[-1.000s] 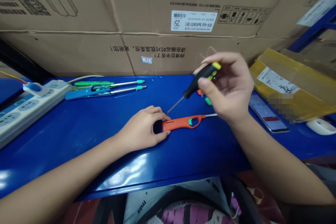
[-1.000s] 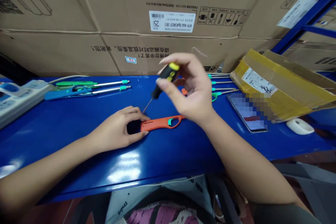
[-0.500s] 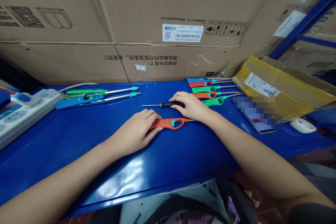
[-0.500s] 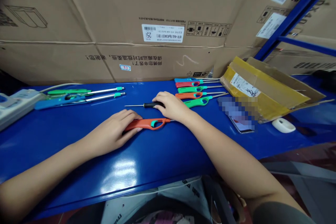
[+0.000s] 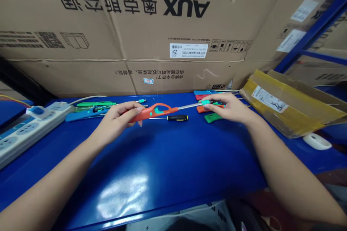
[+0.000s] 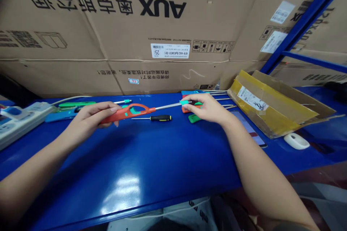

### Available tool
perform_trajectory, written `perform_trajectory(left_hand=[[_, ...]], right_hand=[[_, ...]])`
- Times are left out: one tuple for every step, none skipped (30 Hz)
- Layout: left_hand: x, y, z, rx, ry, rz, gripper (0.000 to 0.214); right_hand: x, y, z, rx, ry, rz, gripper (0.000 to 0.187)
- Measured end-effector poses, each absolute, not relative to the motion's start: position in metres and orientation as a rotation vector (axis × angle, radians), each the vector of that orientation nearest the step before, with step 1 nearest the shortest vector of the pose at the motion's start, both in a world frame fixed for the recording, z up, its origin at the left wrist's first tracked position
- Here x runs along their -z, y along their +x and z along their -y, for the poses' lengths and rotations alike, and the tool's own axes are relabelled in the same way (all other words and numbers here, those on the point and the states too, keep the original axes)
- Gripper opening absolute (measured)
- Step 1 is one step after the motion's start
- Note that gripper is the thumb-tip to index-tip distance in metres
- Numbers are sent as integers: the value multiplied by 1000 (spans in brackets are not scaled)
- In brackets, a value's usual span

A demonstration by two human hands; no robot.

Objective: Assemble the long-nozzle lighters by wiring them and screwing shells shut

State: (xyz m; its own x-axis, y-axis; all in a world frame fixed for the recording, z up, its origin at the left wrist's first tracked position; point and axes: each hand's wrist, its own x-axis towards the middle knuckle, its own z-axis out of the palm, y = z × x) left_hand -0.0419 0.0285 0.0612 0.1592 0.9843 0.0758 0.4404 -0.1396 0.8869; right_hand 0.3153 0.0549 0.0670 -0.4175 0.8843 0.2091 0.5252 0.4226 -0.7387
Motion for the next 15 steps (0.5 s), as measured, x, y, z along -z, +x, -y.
perform_trajectory(left_hand=[[-60,-41,-29,-926,1683,-1385,36],[-58,-39,-30,-929,1688,-1399,37],[-57,-38,-30,-931,1705,-1419,37],[-55,-37,-30,-929,1727,-1442,39],[-53,-36,-30,-922,1751,-1462,40],[-52,-34,-30,-906,1771,-1475,41],[-50,-33,-29,-886,1785,-1480,42],[-49,-32,-29,-867,1792,-1476,42],[-48,-30,-28,-852,1795,-1466,44],[-47,-29,-26,-838,1794,-1458,45],[-46,-28,-25,-828,1788,-1449,46],[-46,-27,-24,-822,1779,-1442,47],[-45,-25,-23,-814,1769,-1433,47],[-44,-23,-22,-802,1760,-1422,47],[-43,-21,-20,-788,1754,-1408,47]], right_hand=[[-63,316,-56,-781,-1171,2103,31],[-60,316,-58,-758,-1156,2119,30],[-58,316,-58,-727,-1144,2145,29],[-57,316,-59,-688,-1135,2174,28],[-56,316,-59,-645,-1124,2203,28],[-56,317,-59,-601,-1112,2238,28],[-56,318,-59,-553,-1097,2279,27],[-57,319,-58,-504,-1082,2320,27],[-57,321,-58,-462,-1068,2357,26],[-58,322,-58,-428,-1057,2390,25],[-59,323,-58,-404,-1051,2421,25],[-59,324,-57,-390,-1047,2446,24],[-60,323,-56,-387,-1040,2466,24],[-61,321,-54,-389,-1030,2484,23],[-60,318,-52,-395,-1019,2501,23]])
